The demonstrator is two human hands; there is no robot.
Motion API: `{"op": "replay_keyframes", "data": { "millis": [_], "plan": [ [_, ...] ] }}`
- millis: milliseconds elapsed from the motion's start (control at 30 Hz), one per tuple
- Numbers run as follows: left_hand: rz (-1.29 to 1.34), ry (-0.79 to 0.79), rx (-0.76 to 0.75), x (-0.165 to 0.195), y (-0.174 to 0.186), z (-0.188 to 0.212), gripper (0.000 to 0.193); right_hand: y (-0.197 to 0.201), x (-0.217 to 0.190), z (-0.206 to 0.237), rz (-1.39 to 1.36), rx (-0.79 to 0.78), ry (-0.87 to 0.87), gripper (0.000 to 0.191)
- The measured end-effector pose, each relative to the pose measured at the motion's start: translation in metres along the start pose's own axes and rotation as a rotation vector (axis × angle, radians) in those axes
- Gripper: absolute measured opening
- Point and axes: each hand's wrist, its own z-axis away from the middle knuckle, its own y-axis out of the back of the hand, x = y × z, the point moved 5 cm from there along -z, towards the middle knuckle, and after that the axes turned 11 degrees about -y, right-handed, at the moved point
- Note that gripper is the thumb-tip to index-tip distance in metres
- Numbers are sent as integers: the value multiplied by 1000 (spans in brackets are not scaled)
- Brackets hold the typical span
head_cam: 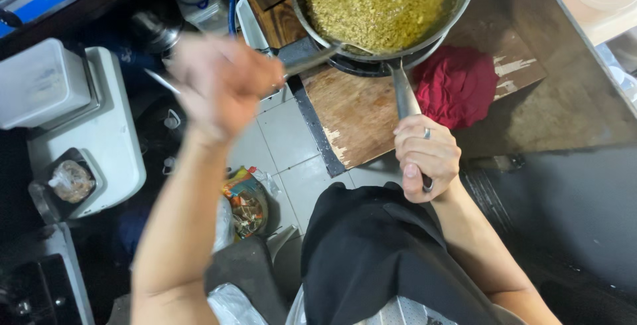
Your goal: The person stirs a thick greenish mixture in a pan on a stovetop with a spatula, holding the pan handle with the other hand. They then carry a pot lid and a metal bowl to a small sink and wash them with a sponge under running water.
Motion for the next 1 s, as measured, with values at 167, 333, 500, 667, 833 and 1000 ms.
{"op": "replay_keyframes", "data": {
  "millis": [167, 333, 500, 667, 833, 1000],
  "plan": [
    [-101, -264, -273, -48, -84, 28, 11, 9, 2, -9, 20, -48, 8, 24],
    [-310, -424, -271, -95, -122, 22, 20, 17, 9, -10, 29, -69, 20, 22],
    [-388, -387, -164, -133, -99, -1, 26, 14, 11, -4, 17, -47, 30, 23],
    [-388, -312, -118, -141, -57, -34, 32, 19, 11, -3, 15, -32, 37, 23],
    [-545, -208, -41, -95, -21, -37, 44, 19, 8, 0, 14, -30, 7, 22],
    [-327, -166, -5, -53, -26, -26, 50, 18, 2, 0, 34, -35, -10, 22]
  ]
}}
